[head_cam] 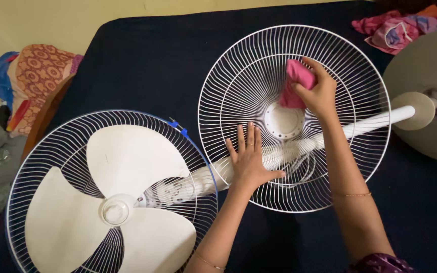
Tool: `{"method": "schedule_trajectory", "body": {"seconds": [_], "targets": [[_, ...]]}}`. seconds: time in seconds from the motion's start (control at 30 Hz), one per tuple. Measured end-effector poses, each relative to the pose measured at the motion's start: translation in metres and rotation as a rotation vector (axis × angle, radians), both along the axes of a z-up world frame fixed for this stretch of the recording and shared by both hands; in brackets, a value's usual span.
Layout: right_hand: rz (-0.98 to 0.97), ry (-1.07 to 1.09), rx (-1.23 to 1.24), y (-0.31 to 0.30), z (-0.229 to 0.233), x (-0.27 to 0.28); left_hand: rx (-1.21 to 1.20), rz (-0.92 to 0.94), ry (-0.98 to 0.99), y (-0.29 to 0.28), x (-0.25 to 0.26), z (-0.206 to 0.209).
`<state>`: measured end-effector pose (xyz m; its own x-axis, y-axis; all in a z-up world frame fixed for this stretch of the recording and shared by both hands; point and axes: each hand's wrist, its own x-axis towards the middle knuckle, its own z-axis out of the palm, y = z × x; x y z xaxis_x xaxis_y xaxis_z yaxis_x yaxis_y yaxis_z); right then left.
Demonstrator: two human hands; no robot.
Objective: The person secures the front fan cage to the fan body using blue zip ties, then wipes the rear fan cage with a pink cloth. The fan blades and rear cage are visible on a dark surface.
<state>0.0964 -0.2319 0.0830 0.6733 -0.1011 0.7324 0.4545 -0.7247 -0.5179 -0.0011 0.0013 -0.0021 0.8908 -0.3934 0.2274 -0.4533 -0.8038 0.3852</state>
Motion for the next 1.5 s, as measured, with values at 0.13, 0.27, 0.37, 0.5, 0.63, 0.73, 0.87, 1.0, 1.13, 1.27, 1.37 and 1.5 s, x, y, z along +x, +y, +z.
{"method": "schedule_trajectory", "body": {"seconds": [0.13,0.27,0.37,0.5,0.63,0.73,0.87,1.0,1.13,1.27,1.37,1.5], "targets": [[0.354,0.248,0.644,0.006,-0.006,0.005,0.024,-0.008,0.007,0.001,-0.004,-0.001],[0.467,0.303,0.917,0.006,-0.007,0.001,0.003,-0.009,-0.030,0.002,-0.006,-0.002],[0.572,0.260,0.997,0.005,-0.005,-0.003,0.029,-0.014,-0.009,0.002,-0.005,-0.002],[0.609,0.201,1.030,0.003,-0.007,-0.006,-0.001,-0.013,-0.057,0.003,-0.006,-0.003],[0.481,0.171,1.023,0.001,-0.002,0.001,-0.001,-0.015,-0.065,0.004,-0.008,-0.001],[0.292,0.188,1.040,0.000,0.009,0.006,0.026,-0.010,-0.035,0.002,-0.009,0.000],[0.310,0.099,0.956,0.009,0.036,0.020,0.069,0.011,-0.028,0.002,-0.009,0.002],[0.090,-0.306,0.115,0.030,0.057,0.034,0.103,0.021,-0.002,-0.001,-0.006,0.001],[-0.025,-0.419,-0.254,0.051,0.062,0.046,0.138,0.019,-0.002,-0.003,-0.002,-0.003],[-0.150,-0.459,-0.729,0.064,0.052,0.056,0.114,0.020,-0.044,-0.005,-0.002,-0.010],[-0.230,-0.430,-0.707,0.067,0.027,0.054,0.051,0.014,-0.064,-0.001,0.000,-0.013],[-0.205,-0.314,-0.615,0.068,0.001,0.058,0.030,-0.002,0.078,0.004,0.007,-0.012]]}}
